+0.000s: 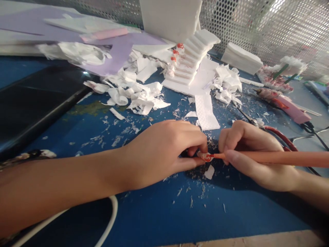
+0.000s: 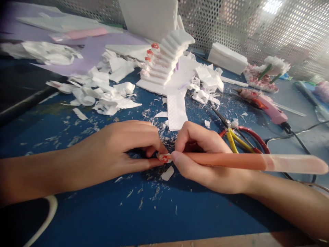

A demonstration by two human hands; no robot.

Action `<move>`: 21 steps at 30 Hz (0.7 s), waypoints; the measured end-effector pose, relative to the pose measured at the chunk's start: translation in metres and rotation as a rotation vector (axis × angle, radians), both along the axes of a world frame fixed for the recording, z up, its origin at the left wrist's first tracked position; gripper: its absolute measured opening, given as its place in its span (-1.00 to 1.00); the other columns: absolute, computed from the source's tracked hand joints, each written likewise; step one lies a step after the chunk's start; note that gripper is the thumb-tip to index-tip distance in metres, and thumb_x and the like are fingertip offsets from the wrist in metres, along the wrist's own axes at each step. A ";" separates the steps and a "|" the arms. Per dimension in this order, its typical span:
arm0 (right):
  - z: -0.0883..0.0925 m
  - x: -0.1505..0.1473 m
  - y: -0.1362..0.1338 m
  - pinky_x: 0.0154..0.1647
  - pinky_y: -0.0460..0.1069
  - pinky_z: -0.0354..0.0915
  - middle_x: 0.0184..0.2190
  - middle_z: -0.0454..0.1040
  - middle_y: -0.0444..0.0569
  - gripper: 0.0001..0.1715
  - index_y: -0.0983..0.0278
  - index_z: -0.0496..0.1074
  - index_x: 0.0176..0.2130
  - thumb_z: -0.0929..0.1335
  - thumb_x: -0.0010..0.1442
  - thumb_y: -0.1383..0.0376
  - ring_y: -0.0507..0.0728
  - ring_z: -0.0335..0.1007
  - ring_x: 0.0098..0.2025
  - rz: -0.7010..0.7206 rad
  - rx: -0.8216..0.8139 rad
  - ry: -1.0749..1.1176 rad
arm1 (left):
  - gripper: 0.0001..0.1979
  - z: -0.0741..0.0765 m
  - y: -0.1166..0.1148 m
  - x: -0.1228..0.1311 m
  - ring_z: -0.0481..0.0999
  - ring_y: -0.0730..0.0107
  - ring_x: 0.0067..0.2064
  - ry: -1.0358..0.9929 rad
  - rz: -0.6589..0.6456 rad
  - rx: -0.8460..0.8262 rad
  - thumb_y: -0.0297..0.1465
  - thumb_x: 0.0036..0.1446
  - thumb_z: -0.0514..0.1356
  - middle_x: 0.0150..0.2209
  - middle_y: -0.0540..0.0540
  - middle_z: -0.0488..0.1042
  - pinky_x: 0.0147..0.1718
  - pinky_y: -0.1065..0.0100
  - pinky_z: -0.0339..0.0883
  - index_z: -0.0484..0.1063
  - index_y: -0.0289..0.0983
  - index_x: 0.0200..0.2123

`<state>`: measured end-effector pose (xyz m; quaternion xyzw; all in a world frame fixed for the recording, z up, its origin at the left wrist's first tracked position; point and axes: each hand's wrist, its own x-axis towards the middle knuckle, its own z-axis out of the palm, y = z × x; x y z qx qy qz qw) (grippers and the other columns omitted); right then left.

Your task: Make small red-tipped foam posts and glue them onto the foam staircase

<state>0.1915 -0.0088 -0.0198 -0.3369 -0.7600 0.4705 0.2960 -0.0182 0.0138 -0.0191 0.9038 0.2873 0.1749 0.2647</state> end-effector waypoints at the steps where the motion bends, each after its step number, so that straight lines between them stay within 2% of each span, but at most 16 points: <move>1: 0.000 0.000 0.000 -0.53 -0.07 0.08 -0.54 0.23 -0.18 -0.84 0.23 0.17 -0.41 0.29 0.17 0.32 -0.04 0.14 -0.50 0.005 0.007 -0.007 | -0.93 0.000 0.000 0.000 0.30 0.50 -0.42 0.000 0.000 -0.002 -0.42 0.08 0.16 -0.51 0.05 0.34 -0.44 0.48 0.12 0.39 -0.25 -0.45; 13: 0.001 -0.001 -0.001 -0.56 -0.08 0.08 -0.57 0.21 -0.18 -0.80 0.24 0.16 -0.44 0.29 0.17 0.29 -0.04 0.13 -0.53 -0.002 0.016 -0.034 | -0.92 0.001 0.000 0.000 0.30 0.49 -0.43 0.013 0.014 -0.024 -0.42 0.08 0.16 -0.51 0.03 0.36 -0.45 0.47 0.12 0.37 -0.25 -0.46; 21: 0.001 -0.001 -0.002 -0.52 -0.09 0.10 -0.54 0.23 -0.18 -0.82 0.24 0.17 -0.42 0.30 0.16 0.32 -0.05 0.15 -0.50 0.003 0.016 -0.021 | -0.89 -0.001 -0.001 0.000 0.26 0.52 -0.47 0.022 0.035 -0.023 -0.39 0.05 0.17 -0.56 0.07 0.28 -0.49 0.44 0.06 0.36 -0.26 -0.50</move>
